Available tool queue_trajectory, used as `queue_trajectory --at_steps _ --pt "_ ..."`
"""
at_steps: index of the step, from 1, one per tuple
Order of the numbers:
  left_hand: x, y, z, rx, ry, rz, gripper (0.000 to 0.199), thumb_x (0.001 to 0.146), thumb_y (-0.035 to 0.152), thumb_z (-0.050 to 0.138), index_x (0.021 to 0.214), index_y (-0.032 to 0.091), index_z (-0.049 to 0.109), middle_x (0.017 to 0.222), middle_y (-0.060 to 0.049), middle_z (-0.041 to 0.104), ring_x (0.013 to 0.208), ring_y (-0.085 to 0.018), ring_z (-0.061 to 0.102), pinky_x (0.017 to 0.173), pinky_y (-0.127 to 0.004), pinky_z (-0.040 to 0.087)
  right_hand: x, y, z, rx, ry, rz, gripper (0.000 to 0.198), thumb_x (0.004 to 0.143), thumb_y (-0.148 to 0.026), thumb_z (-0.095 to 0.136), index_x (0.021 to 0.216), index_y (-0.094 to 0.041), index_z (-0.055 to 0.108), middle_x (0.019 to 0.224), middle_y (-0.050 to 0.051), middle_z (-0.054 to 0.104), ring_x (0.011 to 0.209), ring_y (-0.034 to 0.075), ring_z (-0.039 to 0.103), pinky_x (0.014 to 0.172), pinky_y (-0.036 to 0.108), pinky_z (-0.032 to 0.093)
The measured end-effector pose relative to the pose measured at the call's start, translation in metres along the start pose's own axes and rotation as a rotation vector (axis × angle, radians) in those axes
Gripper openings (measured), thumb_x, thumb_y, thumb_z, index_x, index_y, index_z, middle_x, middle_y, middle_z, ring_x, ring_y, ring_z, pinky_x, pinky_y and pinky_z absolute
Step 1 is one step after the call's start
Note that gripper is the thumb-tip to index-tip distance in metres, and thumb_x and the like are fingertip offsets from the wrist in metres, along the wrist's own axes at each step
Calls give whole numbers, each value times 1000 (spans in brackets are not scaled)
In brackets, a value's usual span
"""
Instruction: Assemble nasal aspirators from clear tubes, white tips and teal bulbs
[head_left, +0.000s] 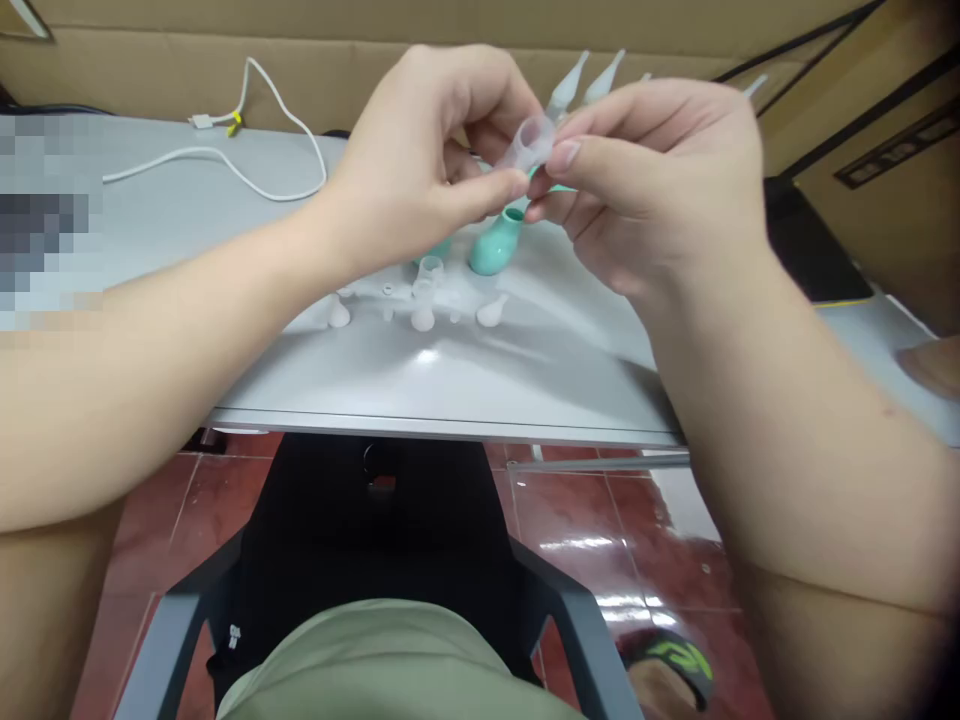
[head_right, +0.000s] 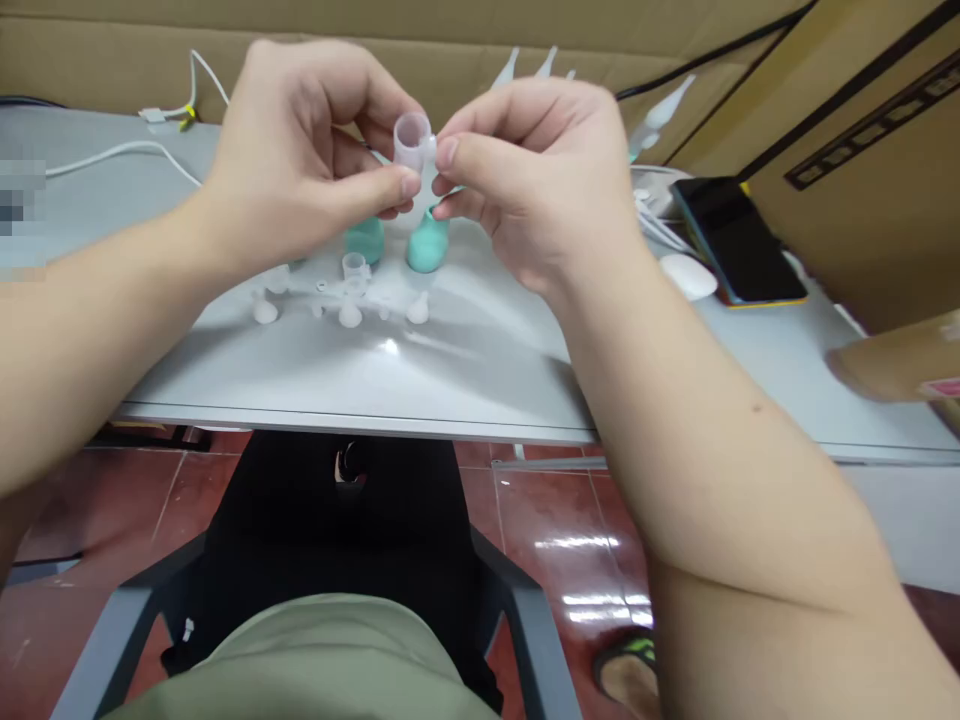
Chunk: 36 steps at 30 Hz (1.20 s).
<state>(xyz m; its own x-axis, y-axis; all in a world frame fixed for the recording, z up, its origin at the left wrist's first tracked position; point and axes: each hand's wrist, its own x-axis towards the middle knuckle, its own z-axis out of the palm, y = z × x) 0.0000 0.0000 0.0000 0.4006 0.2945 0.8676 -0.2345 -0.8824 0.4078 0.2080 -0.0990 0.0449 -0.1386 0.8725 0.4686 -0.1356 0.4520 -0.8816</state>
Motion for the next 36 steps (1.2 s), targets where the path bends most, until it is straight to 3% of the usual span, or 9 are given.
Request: queue_trajectory --at_steps 2,4,8,11,14,19,21,29,36 --pt "3 -4 -2 21 -21 -11 72 82 100 87 116 35 85 106 -7 82 87 -26 74 69 -49 67 -1 -2 0 -29 -13 -10 51 59 -51 133 79 -25 94 82 2 83 70 14 75 64 30 68" --pt "4 -3 -5 18 -57 -17 58 80 86 94 114 40 87 105 -6 83 85 -27 73 66 -49 65 -2 -4 0 -55 -19 -26 45 65 -48 131 80 -26 95 85 2 84 71 14 75 65 32 68" --pt "0 9 -3 30 -28 30 47 87 68 90 118 31 91 109 -8 84 95 -29 79 73 -46 66 -2 -5 -2 -126 -33 -13 46 65 -56 129 82 -30 95 90 7 84 76 19 72 66 41 66" --pt "-3 11 2 14 62 110 53 89 73 85 113 27 92 101 -9 80 89 -27 77 69 -43 59 -1 -4 -3 -168 -59 9 57 59 -70 129 82 -32 93 90 7 80 76 20 68 66 44 61" --pt "-2 8 4 -11 53 169 58 94 77 84 117 25 94 101 -9 80 87 -27 78 69 -42 59 1 -3 -4 -188 -89 1 64 58 -81 126 83 -33 90 88 4 74 74 18 60 68 44 55" --pt "-1 10 9 49 64 118 81 97 104 73 115 27 89 99 -9 72 90 -28 75 72 -44 59 3 -1 -6 -238 -113 -35 60 70 -82 119 84 -34 86 90 5 69 75 19 46 76 44 47" --pt "-1 16 9 69 38 76 79 101 102 72 116 26 89 102 -9 73 91 -28 76 75 -46 62 3 -1 -7 -267 -122 -50 58 74 -84 115 84 -36 85 90 5 67 75 21 44 79 46 48" --pt "2 25 2 5 -5 69 54 101 81 90 117 29 93 102 -6 82 84 -24 80 70 -41 68 -4 -7 -7 -277 -149 13 52 78 -82 113 87 -39 85 101 7 72 87 27 54 94 49 59" --pt "2 11 4 -55 -36 138 73 101 97 83 123 29 92 103 -7 80 88 -26 84 68 -40 68 6 0 -20 -216 -212 37 53 74 -78 117 87 -35 87 94 6 71 87 22 59 90 45 61"
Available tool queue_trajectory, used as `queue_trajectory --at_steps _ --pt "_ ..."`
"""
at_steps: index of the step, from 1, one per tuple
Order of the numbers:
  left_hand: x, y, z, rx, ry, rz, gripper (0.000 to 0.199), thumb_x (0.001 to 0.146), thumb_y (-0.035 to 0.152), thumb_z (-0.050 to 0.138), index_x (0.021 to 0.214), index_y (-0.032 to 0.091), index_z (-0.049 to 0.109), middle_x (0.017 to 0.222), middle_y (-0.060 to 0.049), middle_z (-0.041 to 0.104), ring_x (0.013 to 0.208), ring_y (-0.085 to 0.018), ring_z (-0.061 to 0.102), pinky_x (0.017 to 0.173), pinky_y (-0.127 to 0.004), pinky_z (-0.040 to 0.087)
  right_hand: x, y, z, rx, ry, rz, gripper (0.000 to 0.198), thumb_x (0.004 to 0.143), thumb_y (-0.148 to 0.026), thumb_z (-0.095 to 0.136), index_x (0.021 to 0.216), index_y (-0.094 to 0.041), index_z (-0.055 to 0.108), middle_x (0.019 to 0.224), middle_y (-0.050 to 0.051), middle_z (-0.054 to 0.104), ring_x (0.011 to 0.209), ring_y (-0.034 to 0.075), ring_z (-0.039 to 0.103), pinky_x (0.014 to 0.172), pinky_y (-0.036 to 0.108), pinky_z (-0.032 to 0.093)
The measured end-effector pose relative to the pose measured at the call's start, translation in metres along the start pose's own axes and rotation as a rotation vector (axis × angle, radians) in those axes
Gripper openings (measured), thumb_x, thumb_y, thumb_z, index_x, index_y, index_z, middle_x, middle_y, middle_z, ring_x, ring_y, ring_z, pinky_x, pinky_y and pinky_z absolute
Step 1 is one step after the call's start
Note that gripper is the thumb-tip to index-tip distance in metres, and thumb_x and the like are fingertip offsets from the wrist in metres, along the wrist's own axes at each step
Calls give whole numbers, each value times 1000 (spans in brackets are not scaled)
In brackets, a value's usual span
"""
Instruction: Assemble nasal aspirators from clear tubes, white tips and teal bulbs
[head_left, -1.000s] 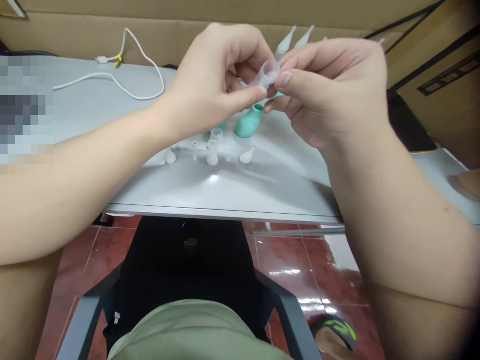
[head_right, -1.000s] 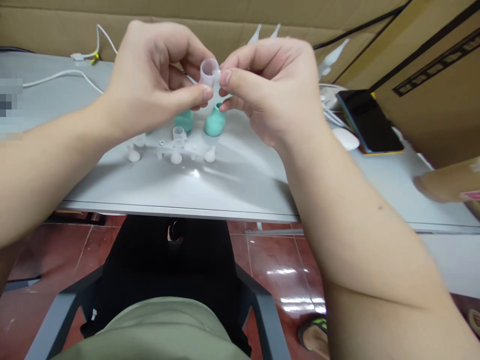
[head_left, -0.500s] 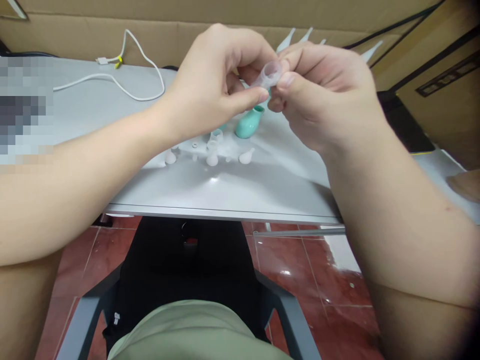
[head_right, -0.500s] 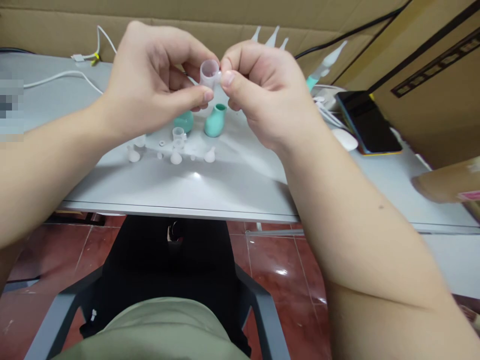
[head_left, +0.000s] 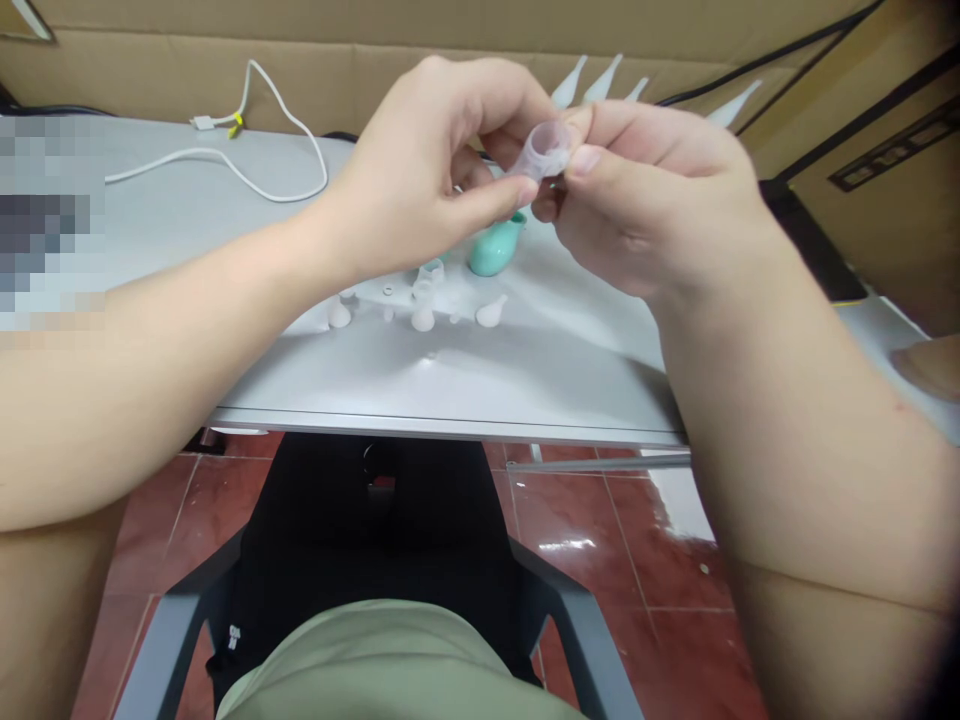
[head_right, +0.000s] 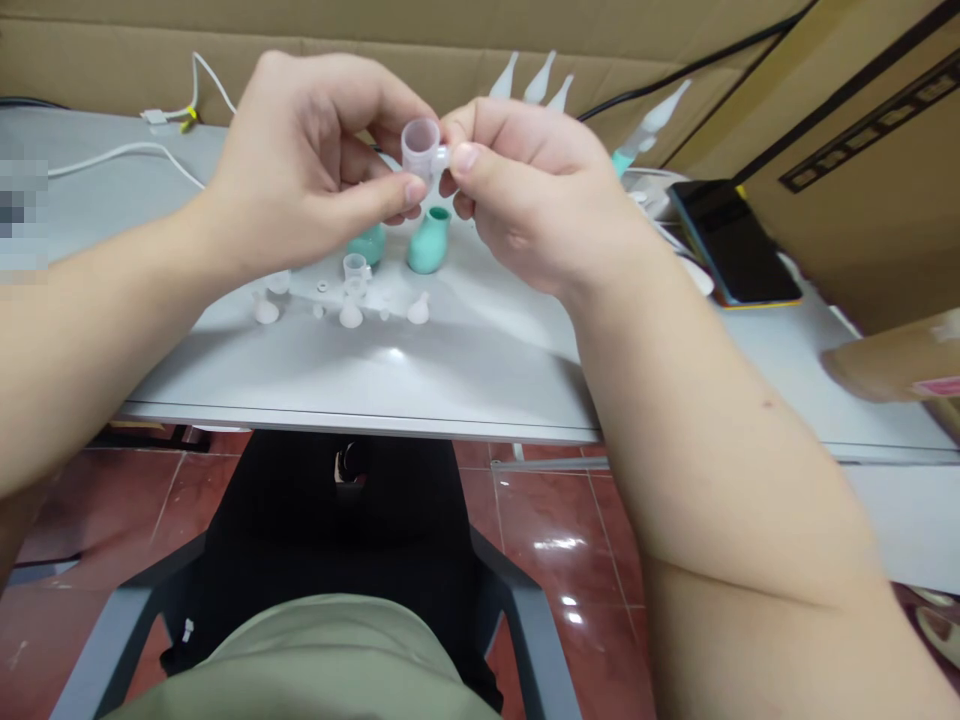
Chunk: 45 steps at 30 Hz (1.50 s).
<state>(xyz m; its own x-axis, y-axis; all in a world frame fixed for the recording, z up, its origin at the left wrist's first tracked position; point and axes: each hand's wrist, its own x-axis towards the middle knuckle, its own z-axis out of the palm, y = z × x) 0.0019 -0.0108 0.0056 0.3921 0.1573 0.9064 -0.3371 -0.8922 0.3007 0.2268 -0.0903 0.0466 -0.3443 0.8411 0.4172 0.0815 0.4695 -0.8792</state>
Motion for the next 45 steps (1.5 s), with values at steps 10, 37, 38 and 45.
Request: queue_trajectory --at_steps 10,37,38,45 --pt "12 68 -13 252 -90 -459 31 104 47 83 126 25 91 133 -7 90 122 -28 88 103 -46 80 2 -12 5 -105 132 -95 60 60 -81 122 73 -35 86 87 5 75 81 21 54 88 47 56" --pt "19 102 -8 169 -133 -556 14 104 31 82 116 25 83 129 -8 92 108 -22 89 103 -43 79 1 -21 7 -186 47 35 38 69 -45 94 71 -26 61 98 9 66 99 26 61 102 51 57" --pt "19 101 -9 161 -135 -548 15 103 33 82 116 25 83 129 -8 92 110 -22 89 103 -43 78 1 -21 7 -185 51 38 38 68 -45 94 71 -26 62 98 9 66 99 26 61 102 51 57" --pt "13 92 -7 146 -137 -451 40 109 59 82 114 20 79 124 -13 86 126 -34 89 103 -51 75 2 -17 7 -115 37 3 37 69 -43 99 68 -26 65 94 7 63 89 22 53 98 49 53"
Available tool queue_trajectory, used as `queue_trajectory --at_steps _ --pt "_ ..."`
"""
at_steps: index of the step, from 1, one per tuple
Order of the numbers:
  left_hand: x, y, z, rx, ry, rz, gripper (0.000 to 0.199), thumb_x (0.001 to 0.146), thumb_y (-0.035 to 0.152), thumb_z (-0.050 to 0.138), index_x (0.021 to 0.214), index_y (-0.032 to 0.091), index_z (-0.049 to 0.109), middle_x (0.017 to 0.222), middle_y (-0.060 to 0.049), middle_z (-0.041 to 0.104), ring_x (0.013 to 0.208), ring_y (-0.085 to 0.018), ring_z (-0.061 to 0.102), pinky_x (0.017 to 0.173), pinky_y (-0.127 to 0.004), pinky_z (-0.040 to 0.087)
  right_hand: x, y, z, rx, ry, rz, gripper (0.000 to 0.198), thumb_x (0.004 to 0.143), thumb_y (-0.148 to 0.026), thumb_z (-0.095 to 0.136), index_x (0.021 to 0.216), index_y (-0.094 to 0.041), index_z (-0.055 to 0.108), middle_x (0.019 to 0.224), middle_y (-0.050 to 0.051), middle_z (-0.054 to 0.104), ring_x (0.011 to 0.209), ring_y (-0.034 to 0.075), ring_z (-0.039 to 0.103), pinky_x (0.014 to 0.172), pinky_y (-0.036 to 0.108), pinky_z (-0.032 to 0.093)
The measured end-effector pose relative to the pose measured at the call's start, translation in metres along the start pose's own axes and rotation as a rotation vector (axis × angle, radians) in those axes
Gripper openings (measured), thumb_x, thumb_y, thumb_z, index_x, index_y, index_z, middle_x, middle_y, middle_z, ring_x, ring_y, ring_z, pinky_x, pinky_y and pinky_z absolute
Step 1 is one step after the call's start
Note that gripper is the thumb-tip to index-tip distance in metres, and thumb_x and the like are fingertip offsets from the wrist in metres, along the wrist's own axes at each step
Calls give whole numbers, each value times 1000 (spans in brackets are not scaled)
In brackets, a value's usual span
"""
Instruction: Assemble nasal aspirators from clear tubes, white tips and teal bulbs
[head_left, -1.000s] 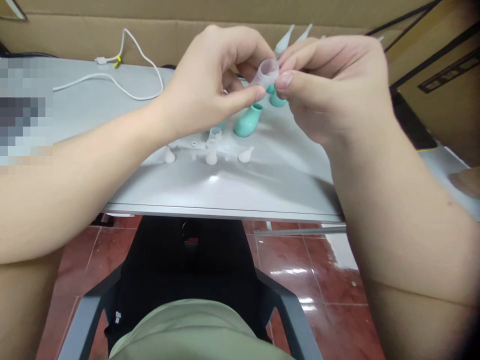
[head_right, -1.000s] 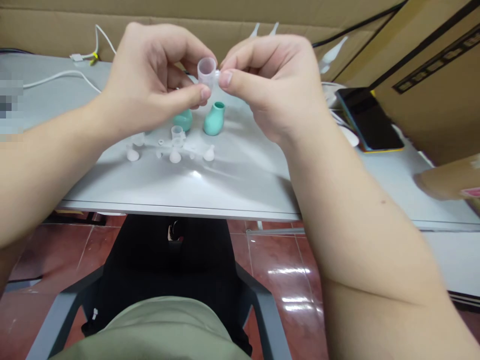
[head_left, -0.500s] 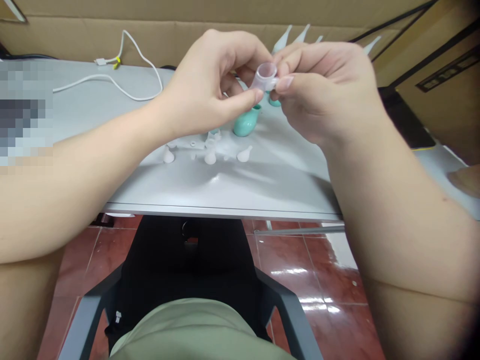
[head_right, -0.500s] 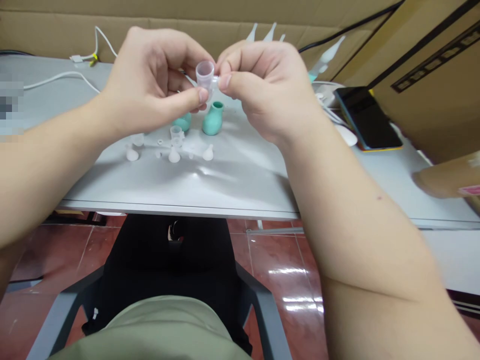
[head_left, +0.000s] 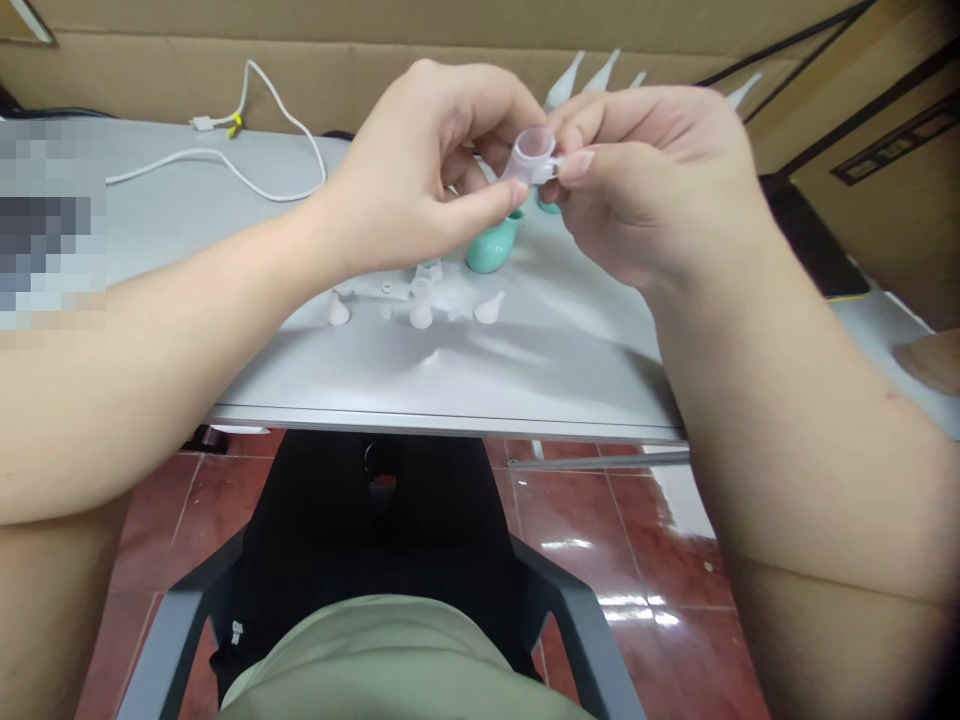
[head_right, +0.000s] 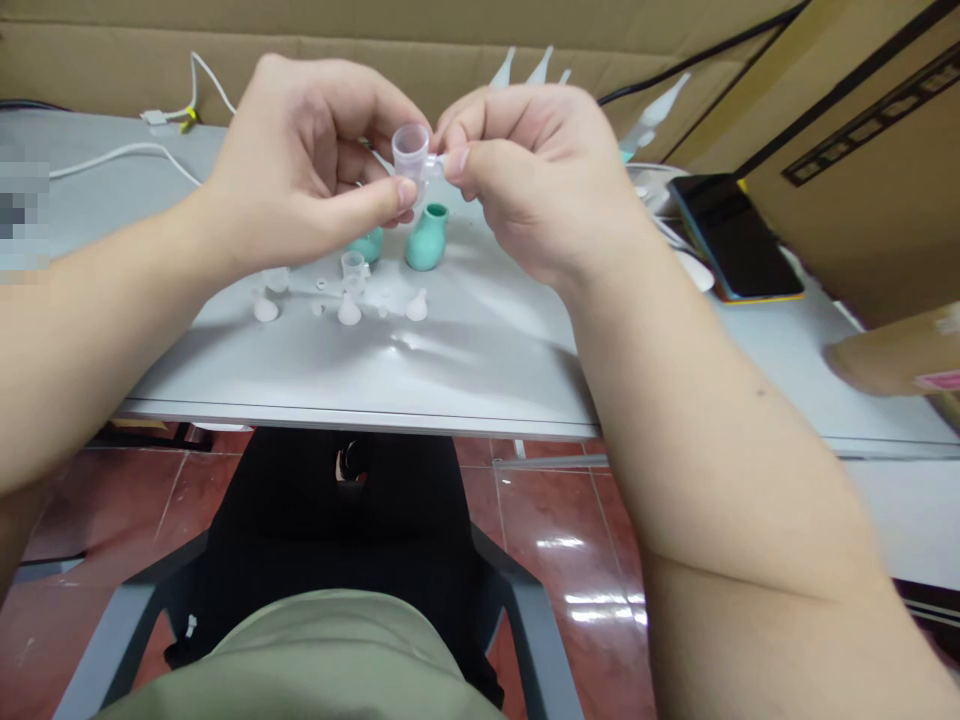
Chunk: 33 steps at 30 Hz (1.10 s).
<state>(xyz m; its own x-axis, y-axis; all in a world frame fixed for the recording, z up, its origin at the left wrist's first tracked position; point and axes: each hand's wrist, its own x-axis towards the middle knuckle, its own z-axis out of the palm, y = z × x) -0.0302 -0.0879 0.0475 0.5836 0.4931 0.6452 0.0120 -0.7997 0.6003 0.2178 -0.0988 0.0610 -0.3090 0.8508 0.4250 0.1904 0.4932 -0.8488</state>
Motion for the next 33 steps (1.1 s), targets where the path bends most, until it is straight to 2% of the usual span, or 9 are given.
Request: queue_trajectory --at_steps 7,10,12,13,19,23,28,31,33 --pt "8 -36 11 -67 86 169 55 95 83 76 107 29 79 110 -7 83 108 -28 87 82 -45 71 -1 2 -2 4 0 5 44 70 -48 103 67 -27 64 92 8 65 90 24 57 96 51 58" --pt "5 -22 7 -46 69 136 50 106 71 75 112 22 80 117 -11 85 112 -29 87 87 -47 72 0 4 -4 -8 -15 -12 42 76 -47 99 71 -25 63 93 6 64 89 20 58 98 48 60" --pt "1 -3 1 16 -46 15 35 114 53 78 119 19 80 130 -15 88 124 -31 88 103 -52 76 2 5 -5 -24 -9 4 43 74 -48 98 73 -24 62 95 5 66 86 18 56 97 47 61" --pt "-1 5 -2 28 -25 -23 30 111 49 80 117 19 80 131 -15 89 123 -32 89 103 -53 78 3 5 -6 -26 7 17 44 71 -48 97 72 -24 60 97 5 68 85 18 55 95 47 60" --pt "1 18 -8 92 5 -135 40 106 67 89 119 29 84 143 -11 89 134 -34 87 109 -58 80 5 -5 -16 -66 93 41 53 63 -49 104 64 -26 57 111 8 81 85 21 58 86 49 57" --pt "1 17 -8 128 -5 -156 27 102 49 91 117 28 87 139 -9 94 117 -30 88 104 -56 78 -5 -14 -24 -125 109 -28 51 65 -53 111 63 -29 67 88 7 76 79 22 60 82 49 49" --pt "-1 25 -8 270 -162 -113 30 101 42 82 131 36 85 138 -3 96 110 -26 85 103 -54 76 -16 -21 -36 -339 -134 66 40 74 -54 114 84 -28 84 90 4 80 82 20 66 78 44 47" --pt "1 31 -3 332 -204 -133 21 104 27 77 119 32 91 126 -5 98 110 -27 88 108 -51 75 -15 -19 -43 -444 -302 145 35 78 -50 109 89 -27 85 85 2 78 76 18 62 72 42 45" --pt "3 34 3 392 -229 -171 30 101 15 77 118 30 96 122 -5 98 109 -29 91 109 -49 75 -12 -17 -45 -571 -392 177 26 83 -42 105 91 -28 84 82 1 76 74 18 60 72 42 46"
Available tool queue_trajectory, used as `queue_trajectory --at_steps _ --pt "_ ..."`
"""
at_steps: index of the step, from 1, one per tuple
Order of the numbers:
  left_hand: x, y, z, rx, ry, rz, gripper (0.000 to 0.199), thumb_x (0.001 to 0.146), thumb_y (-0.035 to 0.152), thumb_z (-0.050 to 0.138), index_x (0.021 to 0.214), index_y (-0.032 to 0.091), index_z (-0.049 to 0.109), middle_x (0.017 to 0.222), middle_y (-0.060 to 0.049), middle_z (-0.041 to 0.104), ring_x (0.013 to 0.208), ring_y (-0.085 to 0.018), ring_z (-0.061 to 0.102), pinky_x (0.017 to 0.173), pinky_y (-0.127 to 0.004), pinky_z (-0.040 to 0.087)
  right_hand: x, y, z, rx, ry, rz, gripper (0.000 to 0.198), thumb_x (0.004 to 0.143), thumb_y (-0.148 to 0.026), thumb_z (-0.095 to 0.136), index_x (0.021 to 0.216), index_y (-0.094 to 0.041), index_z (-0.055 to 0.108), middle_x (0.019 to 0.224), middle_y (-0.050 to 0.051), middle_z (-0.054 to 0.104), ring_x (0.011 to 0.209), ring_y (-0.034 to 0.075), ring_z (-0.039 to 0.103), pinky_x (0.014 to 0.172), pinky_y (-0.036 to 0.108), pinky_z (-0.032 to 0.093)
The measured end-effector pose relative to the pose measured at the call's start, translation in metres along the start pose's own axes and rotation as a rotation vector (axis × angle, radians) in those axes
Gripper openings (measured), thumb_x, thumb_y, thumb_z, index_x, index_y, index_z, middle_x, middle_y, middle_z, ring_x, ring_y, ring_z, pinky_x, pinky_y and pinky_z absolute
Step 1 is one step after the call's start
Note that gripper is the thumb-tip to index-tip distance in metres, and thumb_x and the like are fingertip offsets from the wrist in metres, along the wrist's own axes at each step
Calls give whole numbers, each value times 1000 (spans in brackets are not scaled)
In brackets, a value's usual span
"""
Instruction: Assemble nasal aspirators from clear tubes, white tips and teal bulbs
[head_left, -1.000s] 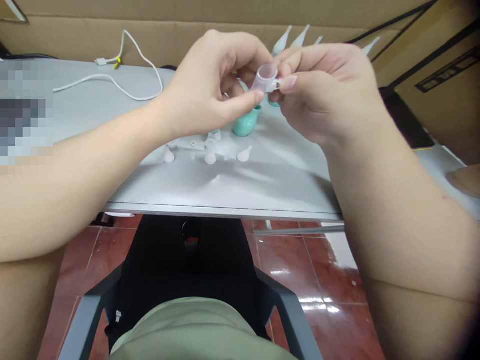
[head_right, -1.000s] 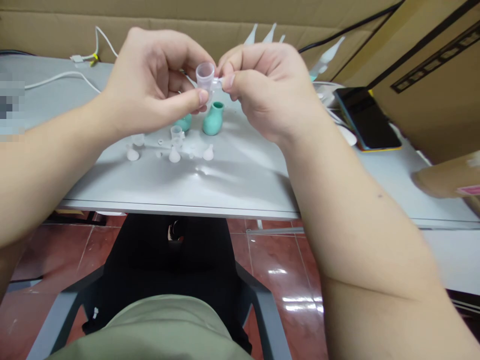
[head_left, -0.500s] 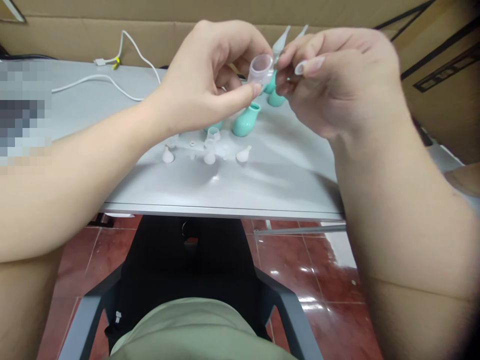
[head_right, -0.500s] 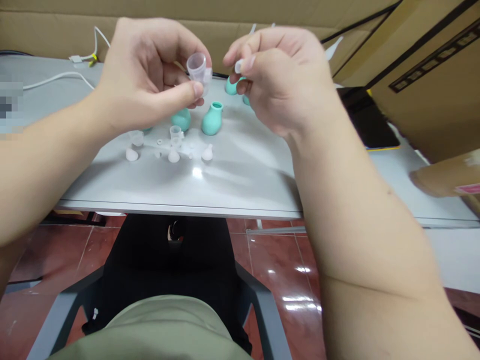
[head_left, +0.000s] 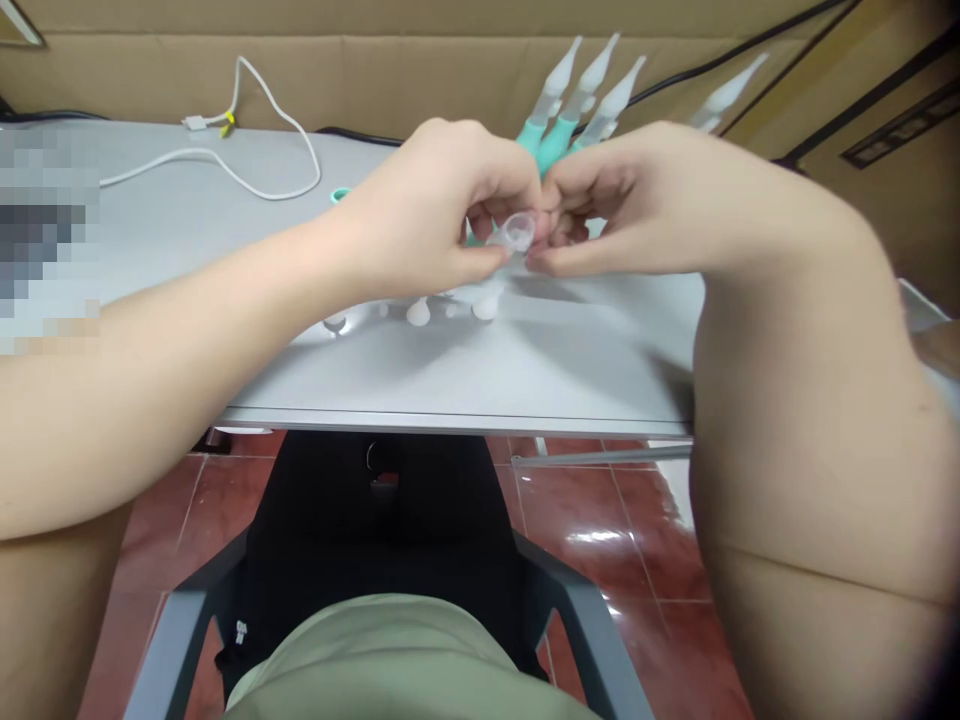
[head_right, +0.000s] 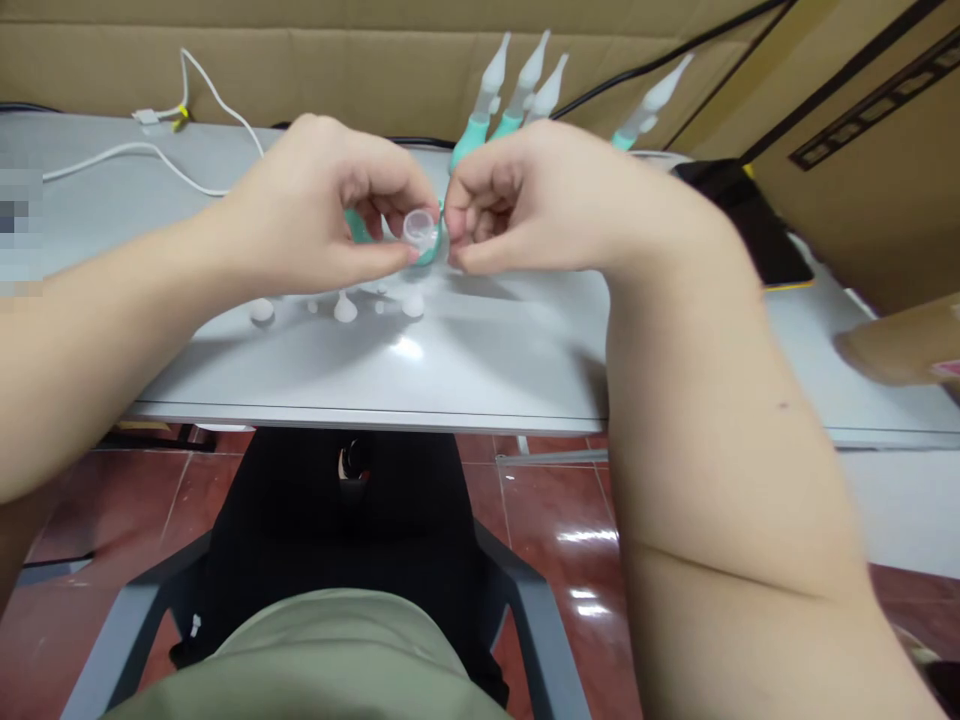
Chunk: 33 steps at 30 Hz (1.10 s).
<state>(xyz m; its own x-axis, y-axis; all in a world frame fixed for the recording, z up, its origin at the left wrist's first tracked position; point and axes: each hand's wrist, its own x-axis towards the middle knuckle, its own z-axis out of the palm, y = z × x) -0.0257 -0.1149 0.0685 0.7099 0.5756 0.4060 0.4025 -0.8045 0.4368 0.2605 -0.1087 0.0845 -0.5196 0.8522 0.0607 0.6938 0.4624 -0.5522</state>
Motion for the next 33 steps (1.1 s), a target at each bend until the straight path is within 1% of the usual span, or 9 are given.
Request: queue_trajectory --at_steps 2,4,7,11,16,21,25,29,33 --pt "3 6 3 91 -49 -30 41 96 8 77 125 28 99 123 -8 98 109 -31 92 108 -48 74 3 1 0 -134 -54 40 20 84 -31 101 91 -29 82 80 -1 74 72 17 60 72 42 47" --pt "7 10 5 166 -107 -56 44 93 6 77 124 26 100 124 -11 97 111 -34 92 107 -49 73 5 -2 1 -248 -80 97 20 83 -23 98 91 -30 81 82 -3 76 71 17 61 71 42 46" --pt "10 15 7 219 -179 -92 41 95 10 72 118 29 99 123 -10 98 118 -37 93 111 -51 73 6 -8 6 -360 -107 149 20 88 -23 97 92 -30 79 83 -4 76 73 17 61 73 41 46" --pt "11 16 10 311 -228 -138 45 103 18 71 135 32 99 130 -7 99 127 -36 93 118 -49 72 8 -11 12 -411 -123 156 20 95 -24 94 92 -29 75 81 -5 72 73 17 58 73 40 46" --pt "14 16 12 430 -282 -174 44 107 17 74 143 27 98 128 -13 97 125 -43 93 99 -49 73 11 -10 15 -421 -131 177 21 94 -23 96 90 -30 76 78 -5 72 70 17 58 72 40 47" --pt "12 20 9 424 -273 -138 40 106 18 73 134 29 99 117 -11 96 122 -44 92 102 -54 74 11 -11 10 -430 -115 217 22 94 -22 100 90 -28 79 79 -5 73 71 16 58 72 39 46" --pt "8 23 4 425 -234 -95 38 102 8 69 118 28 97 114 -12 95 117 -42 91 106 -59 73 8 -7 3 -417 -9 221 22 92 -17 95 89 -27 77 78 -3 73 70 15 58 71 39 45" --pt "7 25 2 417 -194 -49 49 103 5 64 129 28 98 123 -14 94 121 -41 90 113 -62 72 4 -7 -1 -383 62 176 18 92 -23 92 89 -26 75 81 0 73 73 18 57 71 41 44" --pt "7 25 5 452 -255 17 46 110 14 65 134 32 100 139 -12 95 130 -40 91 121 -57 70 3 -16 2 -372 73 201 15 90 -17 87 93 -26 75 84 0 73 77 19 60 76 42 45"
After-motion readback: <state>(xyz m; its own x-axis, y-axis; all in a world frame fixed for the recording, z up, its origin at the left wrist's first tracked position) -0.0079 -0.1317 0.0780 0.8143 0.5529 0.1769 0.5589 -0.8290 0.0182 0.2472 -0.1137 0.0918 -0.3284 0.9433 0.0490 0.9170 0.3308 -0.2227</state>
